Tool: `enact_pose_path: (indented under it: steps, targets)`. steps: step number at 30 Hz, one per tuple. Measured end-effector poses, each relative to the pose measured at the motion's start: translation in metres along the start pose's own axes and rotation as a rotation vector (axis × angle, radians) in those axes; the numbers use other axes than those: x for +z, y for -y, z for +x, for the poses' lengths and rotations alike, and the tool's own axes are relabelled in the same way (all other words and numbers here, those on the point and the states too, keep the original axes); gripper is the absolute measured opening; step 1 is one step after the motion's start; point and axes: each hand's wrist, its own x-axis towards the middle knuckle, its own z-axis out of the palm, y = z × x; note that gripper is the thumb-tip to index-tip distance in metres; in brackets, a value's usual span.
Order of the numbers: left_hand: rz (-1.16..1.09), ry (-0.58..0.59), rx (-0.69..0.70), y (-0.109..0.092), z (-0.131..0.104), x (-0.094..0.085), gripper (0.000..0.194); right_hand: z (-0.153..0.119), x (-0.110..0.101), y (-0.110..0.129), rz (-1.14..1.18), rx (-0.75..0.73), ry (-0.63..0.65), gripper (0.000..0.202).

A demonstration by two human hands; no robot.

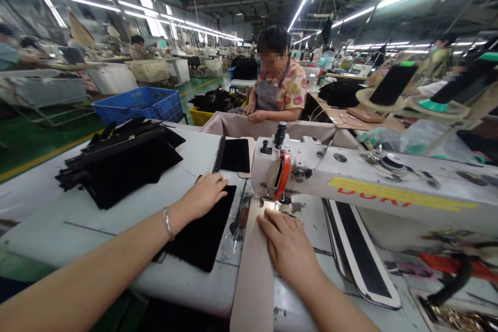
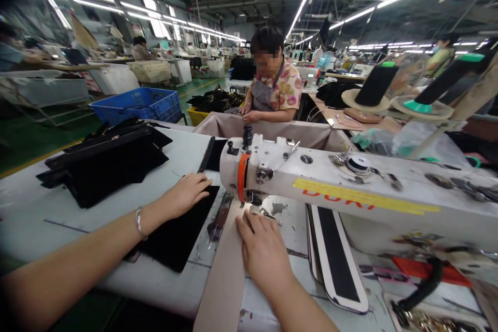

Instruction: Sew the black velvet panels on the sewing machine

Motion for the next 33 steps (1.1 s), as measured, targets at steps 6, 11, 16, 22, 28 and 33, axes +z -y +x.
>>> enact_pose_path:
  steps: [6,11,16,22,28,33]
  targets:
    - [-0.142,0.056,0.082,-0.014,0.005,-0.012,0.017,0.001,-0.002,0.001,0.026,0.019,0.055,0.048]
    - [-0.352,0.138,0.118,-0.07,-0.004,0.005,0.031,0.003,-0.002,0.004,0.035,0.046,0.053,0.052]
    - [-0.415,0.028,-0.009,-0.091,0.01,0.023,0.009,0.003,-0.002,0.004,0.021,0.041,0.046,0.059]
    - [-0.523,0.002,-0.07,-0.091,0.021,0.024,0.01,0.002,0.001,0.002,0.023,0.052,0.04,0.06]
    - [-0.466,-0.005,-0.03,-0.093,0.022,0.027,0.012,0.001,0.002,0.0,-0.004,0.039,0.048,0.059]
    - [-0.495,-0.016,-0.045,-0.091,0.026,0.031,0.013,0.002,0.002,0.001,-0.009,0.039,0.056,0.06]
